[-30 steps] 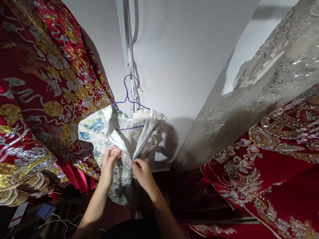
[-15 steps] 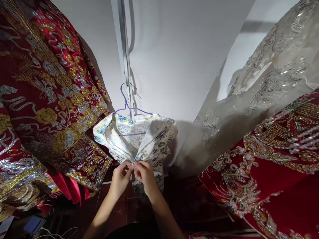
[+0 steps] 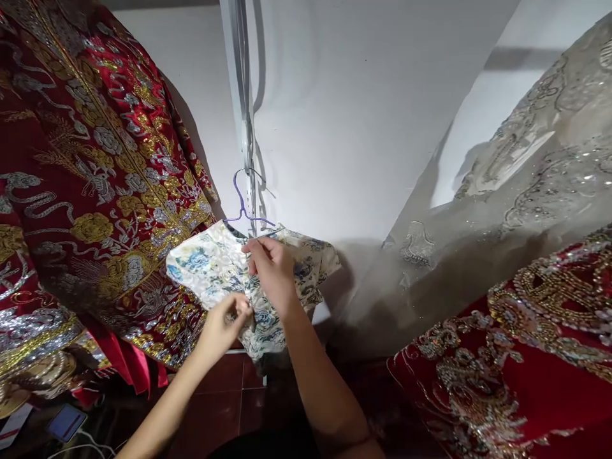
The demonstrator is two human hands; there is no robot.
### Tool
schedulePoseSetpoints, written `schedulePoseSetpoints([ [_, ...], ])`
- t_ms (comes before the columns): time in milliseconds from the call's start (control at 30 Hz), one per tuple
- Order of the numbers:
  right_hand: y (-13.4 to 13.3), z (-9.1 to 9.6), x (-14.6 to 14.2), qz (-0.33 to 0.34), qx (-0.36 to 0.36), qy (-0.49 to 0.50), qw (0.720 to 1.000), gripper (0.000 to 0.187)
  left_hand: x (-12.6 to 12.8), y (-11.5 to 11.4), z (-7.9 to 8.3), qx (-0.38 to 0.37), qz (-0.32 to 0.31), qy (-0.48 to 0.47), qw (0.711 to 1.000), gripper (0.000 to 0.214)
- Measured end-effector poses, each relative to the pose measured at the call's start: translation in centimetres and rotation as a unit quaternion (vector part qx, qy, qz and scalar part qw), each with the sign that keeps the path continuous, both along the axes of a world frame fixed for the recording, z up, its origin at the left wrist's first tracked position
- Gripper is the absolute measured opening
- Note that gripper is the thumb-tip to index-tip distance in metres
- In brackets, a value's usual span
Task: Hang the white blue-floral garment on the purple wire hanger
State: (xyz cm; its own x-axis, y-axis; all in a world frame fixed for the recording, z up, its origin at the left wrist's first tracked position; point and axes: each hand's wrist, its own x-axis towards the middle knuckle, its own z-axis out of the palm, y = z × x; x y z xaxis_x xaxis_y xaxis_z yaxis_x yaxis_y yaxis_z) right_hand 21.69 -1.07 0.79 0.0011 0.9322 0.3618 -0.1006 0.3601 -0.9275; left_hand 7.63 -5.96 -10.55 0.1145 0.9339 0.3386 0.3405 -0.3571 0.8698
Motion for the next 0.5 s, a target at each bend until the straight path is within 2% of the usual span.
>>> schedulePoseSetpoints([
  [100, -0.8, -1.1, 0.1, 0.009, -0.001, 0.003, 1.000, 0.028, -0.3, 1.6, 5.3, 0.130, 0.042, -0.077, 0.988, 0.039],
  [167, -1.1, -1.1, 0.3, 0.021, 0.011, -0.015, 1.000, 0.027, -0.2, 2.7, 8.6, 0.168, 0.054, -0.033, 0.984, 0.035],
  [233, -1.1, -1.0, 0.5, 0.026, 0.029, -0.038, 0.999, 0.028, 0.2, 3.6, 10.9, 0.191, 0.053, 0.037, 0.979, 0.024],
  [300, -0.6, -1.5, 0.5, -0.003, 0.044, -0.055, 0.998, 0.028, 0.8, 4.0, 11.9, 0.207, 0.053, 0.075, 0.974, 0.021],
  [367, 0.1, -2.9, 0.5, -0.056, 0.048, -0.076, 0.994, 0.031, 1.0, 3.9, 12.1, 0.222, 0.064, 0.050, 0.972, 0.019],
  [433, 0.5, -4.9, 0.5, -0.085, 0.034, -0.099, 0.991, 0.034, 0.2, 3.6, 11.8, 0.245, 0.109, -0.030, 0.963, 0.016],
  [500, 0.3, -6.9, 0.7, -0.067, 0.004, -0.112, 0.992, 0.037, -2.0, 3.4, 11.2, 0.269, 0.190, -0.144, 0.933, 0.014],
])
